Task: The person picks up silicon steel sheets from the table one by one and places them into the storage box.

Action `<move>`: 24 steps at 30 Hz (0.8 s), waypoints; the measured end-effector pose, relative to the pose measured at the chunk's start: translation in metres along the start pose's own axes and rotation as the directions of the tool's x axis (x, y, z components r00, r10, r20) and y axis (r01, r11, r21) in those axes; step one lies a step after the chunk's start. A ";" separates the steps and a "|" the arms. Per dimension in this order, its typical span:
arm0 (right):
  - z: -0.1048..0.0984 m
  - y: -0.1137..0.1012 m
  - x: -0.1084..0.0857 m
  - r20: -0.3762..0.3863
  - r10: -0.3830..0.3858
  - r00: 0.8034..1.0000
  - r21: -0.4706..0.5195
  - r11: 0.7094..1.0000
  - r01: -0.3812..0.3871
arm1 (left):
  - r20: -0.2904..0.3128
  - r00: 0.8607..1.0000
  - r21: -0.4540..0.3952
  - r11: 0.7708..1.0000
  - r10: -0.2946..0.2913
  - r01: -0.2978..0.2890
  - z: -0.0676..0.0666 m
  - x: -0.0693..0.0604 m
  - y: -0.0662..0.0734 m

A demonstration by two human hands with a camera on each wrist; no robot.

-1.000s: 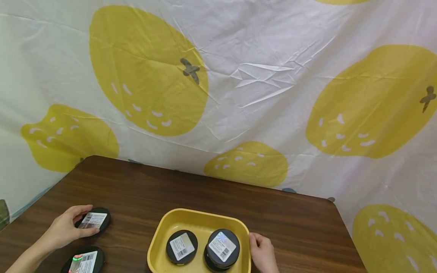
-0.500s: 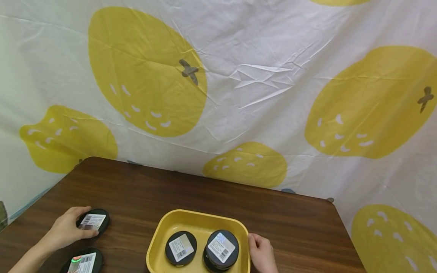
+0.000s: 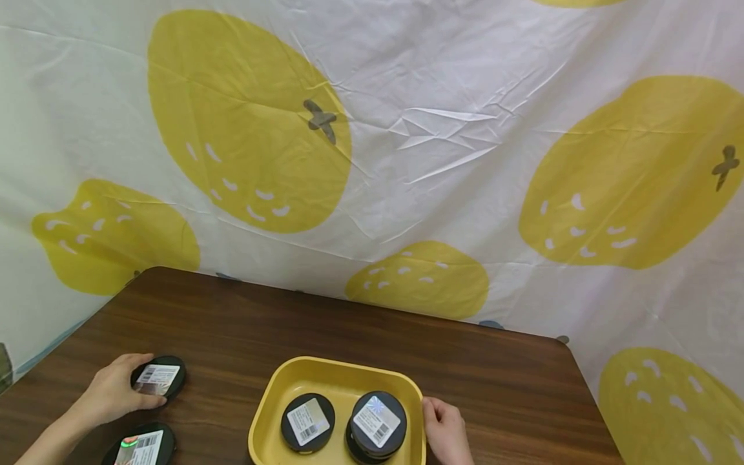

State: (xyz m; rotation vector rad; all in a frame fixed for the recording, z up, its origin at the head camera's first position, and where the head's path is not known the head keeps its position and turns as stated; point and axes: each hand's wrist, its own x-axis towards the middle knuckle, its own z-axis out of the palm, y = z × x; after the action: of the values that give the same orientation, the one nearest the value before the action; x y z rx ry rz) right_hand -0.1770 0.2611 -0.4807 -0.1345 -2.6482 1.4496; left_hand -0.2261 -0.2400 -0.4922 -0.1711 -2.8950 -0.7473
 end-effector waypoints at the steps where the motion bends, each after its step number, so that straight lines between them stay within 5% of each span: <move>1: 0.000 0.000 0.000 0.000 0.000 1.000 -0.001 1.000 0.000 | -0.001 1.000 0.004 1.000 0.003 -0.003 0.000 0.000 0.000; 24: -0.001 0.001 0.001 0.007 0.005 1.000 -0.001 1.000 -0.005 | -0.062 0.998 -0.027 1.000 -0.002 0.000 -0.011 -0.003 0.018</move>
State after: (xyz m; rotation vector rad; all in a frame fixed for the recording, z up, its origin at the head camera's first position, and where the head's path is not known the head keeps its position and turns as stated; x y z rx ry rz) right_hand -0.1777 0.2623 -0.4810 -0.1361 -2.6556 1.4527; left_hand -0.2197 -0.2297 -0.4748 -0.1469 -2.8279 -0.7774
